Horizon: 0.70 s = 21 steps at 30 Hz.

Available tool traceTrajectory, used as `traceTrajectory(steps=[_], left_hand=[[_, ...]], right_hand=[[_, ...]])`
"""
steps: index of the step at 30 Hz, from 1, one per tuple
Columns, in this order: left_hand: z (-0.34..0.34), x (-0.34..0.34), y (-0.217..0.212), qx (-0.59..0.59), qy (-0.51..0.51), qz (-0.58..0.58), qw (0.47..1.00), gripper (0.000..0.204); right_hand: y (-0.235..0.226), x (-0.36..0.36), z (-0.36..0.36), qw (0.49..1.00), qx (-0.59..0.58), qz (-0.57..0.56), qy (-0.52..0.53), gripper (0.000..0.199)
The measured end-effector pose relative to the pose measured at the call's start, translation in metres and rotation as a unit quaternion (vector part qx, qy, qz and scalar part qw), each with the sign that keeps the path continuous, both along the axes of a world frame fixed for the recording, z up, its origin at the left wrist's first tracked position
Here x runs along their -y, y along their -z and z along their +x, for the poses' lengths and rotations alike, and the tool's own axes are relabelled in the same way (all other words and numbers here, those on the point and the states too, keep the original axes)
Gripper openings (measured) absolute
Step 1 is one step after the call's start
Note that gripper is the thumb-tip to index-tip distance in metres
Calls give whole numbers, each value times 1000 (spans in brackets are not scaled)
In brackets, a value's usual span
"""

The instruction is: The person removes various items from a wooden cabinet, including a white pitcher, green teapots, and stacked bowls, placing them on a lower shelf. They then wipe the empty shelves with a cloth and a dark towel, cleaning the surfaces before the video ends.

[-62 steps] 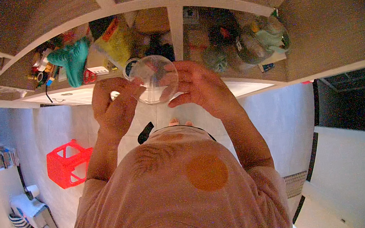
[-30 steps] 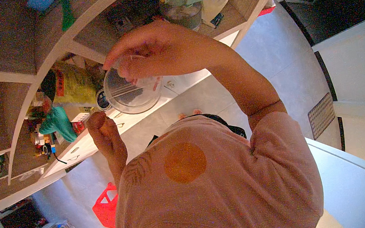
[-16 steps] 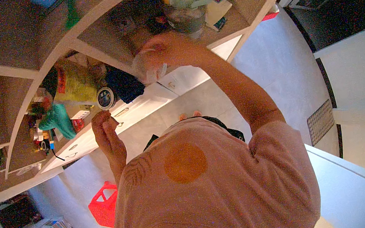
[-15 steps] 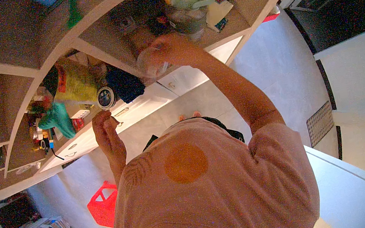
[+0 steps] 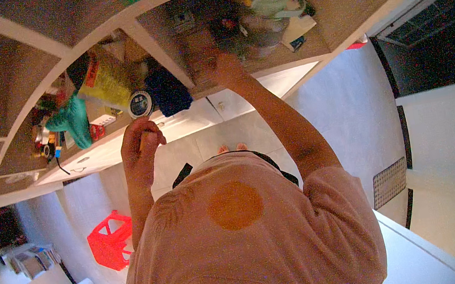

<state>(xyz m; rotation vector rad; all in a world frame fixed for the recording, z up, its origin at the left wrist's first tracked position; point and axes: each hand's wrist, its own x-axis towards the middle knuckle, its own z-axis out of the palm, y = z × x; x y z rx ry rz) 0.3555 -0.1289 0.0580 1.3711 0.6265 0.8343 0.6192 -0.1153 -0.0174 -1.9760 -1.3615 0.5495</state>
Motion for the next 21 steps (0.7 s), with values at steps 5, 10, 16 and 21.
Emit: traceTrajectory(steps=[5,10,16,21], left_hand=[[23,-8,16,-3,105,7,994,36],[90,-24,10,-202,142,335,909,35],[170,-53,59,-396,28,524,753,44],[196,-74,109,-501,0,528,686,42]], right_hand=[[-15,14,-7,994,88,70,1,38],[6,31,9,970,177,148,72,31],[14,74,3,988,22,135,73,21],[-62,117,-3,976,-141,164,39,16]])
